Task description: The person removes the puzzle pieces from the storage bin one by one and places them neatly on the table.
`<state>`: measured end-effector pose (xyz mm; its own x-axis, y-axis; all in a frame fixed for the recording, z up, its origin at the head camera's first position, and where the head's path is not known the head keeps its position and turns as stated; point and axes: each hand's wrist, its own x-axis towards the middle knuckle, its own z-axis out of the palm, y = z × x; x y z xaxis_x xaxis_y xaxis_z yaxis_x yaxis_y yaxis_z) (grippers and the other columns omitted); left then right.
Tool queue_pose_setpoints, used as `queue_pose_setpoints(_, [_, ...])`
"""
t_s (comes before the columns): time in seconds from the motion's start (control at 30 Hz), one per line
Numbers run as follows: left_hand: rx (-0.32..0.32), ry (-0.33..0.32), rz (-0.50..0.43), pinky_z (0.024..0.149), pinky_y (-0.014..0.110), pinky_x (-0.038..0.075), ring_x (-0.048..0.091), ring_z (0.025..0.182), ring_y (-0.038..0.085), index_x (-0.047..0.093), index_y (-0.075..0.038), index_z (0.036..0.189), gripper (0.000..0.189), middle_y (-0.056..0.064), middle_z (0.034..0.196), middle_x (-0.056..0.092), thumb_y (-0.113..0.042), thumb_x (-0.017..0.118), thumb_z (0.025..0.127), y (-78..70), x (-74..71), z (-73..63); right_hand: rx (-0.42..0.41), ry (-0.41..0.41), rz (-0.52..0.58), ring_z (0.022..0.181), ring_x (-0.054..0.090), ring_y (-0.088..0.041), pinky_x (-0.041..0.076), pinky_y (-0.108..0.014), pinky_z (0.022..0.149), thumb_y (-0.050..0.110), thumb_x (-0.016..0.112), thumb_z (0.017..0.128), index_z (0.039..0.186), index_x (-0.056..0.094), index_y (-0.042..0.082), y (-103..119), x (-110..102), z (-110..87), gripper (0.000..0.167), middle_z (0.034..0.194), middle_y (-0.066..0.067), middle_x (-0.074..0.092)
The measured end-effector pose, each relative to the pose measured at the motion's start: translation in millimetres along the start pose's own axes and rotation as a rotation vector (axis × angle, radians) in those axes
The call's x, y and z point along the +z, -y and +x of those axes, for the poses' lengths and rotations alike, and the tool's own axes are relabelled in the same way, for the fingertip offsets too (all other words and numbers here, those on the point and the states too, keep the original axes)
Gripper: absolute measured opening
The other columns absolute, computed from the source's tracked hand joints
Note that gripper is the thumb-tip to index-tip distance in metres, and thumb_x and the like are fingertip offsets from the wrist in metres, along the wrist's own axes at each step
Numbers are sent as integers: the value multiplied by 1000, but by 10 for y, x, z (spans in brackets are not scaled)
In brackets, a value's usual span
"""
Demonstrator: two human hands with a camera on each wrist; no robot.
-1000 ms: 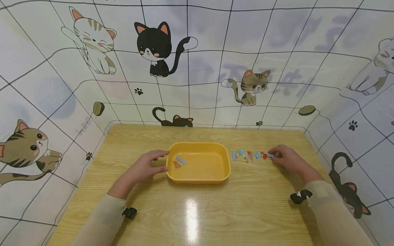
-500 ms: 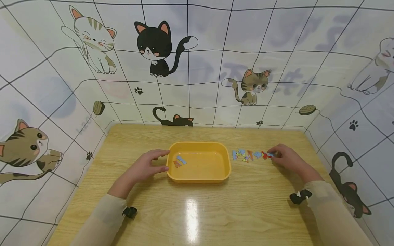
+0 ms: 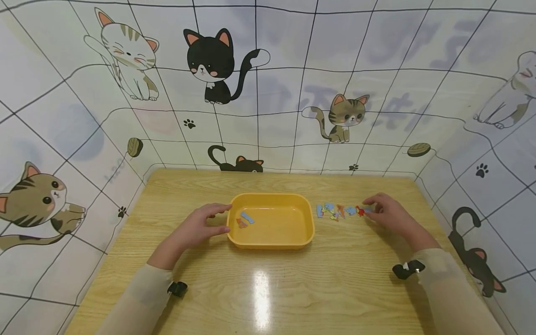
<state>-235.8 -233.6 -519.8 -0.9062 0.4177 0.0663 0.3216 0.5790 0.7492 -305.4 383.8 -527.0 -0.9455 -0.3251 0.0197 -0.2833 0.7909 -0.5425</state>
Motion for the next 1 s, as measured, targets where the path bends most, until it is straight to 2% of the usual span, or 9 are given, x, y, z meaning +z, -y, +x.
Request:
queue_pose_setpoints(0.23, [4, -5, -1, 118, 60, 49, 59, 142, 37, 64, -11, 157, 68, 7, 157, 64, -28, 90, 97, 9, 1, 6, -93, -63, -4, 90, 61, -22, 55, -30, 68, 3, 83, 99, 127, 75, -1, 235, 34, 43, 29, 116, -17, 66])
queue_pose_setpoints(0.4, [7, -5, 3, 118, 61, 50, 59, 142, 37, 64, -10, 157, 68, 7, 156, 64, -29, 90, 97, 21, 3, 9, -150, -80, 40, 87, 61, -20, 54, -29, 68, 6, 81, 101, 128, 74, -1, 441, 61, 71, 28, 117, -20, 66])
queue_pose_setpoints(0.53, [3, -4, 5, 119, 61, 49, 58, 143, 37, 63, -10, 157, 68, 7, 157, 64, -29, 90, 97, 23, 2, 8, -187, -82, 71, 87, 61, -20, 54, -30, 68, 8, 81, 102, 127, 75, 4, 632, 101, 133, 26, 116, -16, 66])
queue_pose_setpoints(0.7, [-1, -8, 12, 119, 60, 50, 58, 143, 37, 63, -11, 157, 69, 7, 157, 63, -28, 90, 96, 20, -2, 7, -237, -70, 97, 87, 61, -19, 55, -30, 71, 8, 82, 102, 126, 75, 8, 939, 172, 226, 25, 113, -5, 64])
queue_pose_setpoints(0.83, [-3, -6, 9, 118, 61, 49, 59, 142, 38, 63, -11, 157, 69, 7, 157, 63, -29, 90, 96, 19, -3, 10, -303, -49, 112, 85, 61, -17, 57, -30, 73, 7, 83, 101, 124, 74, 8, 1200, 243, 292, 25, 114, -4, 65])
queue_pose_setpoints(1.0, [-5, -3, 1, 119, 61, 49, 58, 142, 38, 63, -11, 157, 69, 7, 157, 63, -30, 90, 97, 20, 2, 12, -395, -1, 117, 87, 63, -16, 62, -39, 76, 6, 84, 100, 126, 74, 5, 1463, 342, 391, 28, 118, -7, 68])
